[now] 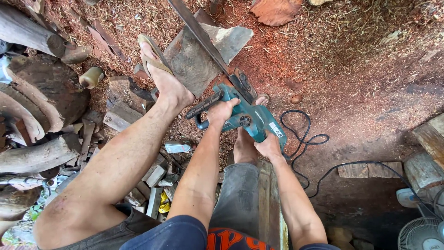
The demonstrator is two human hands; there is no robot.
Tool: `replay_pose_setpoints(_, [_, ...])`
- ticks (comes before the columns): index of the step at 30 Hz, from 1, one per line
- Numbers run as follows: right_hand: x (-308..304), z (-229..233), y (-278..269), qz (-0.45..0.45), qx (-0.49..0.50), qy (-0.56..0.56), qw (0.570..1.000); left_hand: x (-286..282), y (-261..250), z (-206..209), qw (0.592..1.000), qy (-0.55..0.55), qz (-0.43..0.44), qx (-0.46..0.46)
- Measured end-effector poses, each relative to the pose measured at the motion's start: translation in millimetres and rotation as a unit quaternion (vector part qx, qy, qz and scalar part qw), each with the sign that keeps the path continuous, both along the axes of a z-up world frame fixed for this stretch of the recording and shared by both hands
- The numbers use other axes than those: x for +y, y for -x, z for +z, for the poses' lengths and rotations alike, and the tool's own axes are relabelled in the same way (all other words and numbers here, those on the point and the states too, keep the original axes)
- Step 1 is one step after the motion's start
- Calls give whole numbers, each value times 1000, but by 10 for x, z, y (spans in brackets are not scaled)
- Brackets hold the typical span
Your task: Cutting a block of wood with an electric chainsaw and measuring the piece.
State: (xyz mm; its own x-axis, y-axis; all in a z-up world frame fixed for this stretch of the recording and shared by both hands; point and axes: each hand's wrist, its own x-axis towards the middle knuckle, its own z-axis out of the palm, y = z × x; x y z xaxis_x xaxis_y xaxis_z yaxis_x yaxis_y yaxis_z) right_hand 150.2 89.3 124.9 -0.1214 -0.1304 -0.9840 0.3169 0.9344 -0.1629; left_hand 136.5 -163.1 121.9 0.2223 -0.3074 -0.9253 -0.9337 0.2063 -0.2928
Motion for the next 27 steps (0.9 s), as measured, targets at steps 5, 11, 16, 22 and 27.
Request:
replay_pose_setpoints(5, [68, -205, -13, 21, 21, 32, 999, 82, -49, -105, 1000, -2, -10, -4])
replay_pose_setpoints(11, [118, -481, -86, 14, 7, 56, 998, 175, -145, -220, 999, 37, 2, 5])
replay_pose_setpoints(16, [137, -669, -169, -12, 17, 91, 996, 207, -160, -288, 998, 59, 10, -3])
replay_pose_setpoints(22, [125, -867, -222, -26, 0, 97, 995, 211, -144, -292, 996, 87, 26, 24])
replay_pose_setpoints(27, [68, -969, -210, -20, -41, 77, 996, 232, -233, -381, 995, 86, 46, 33])
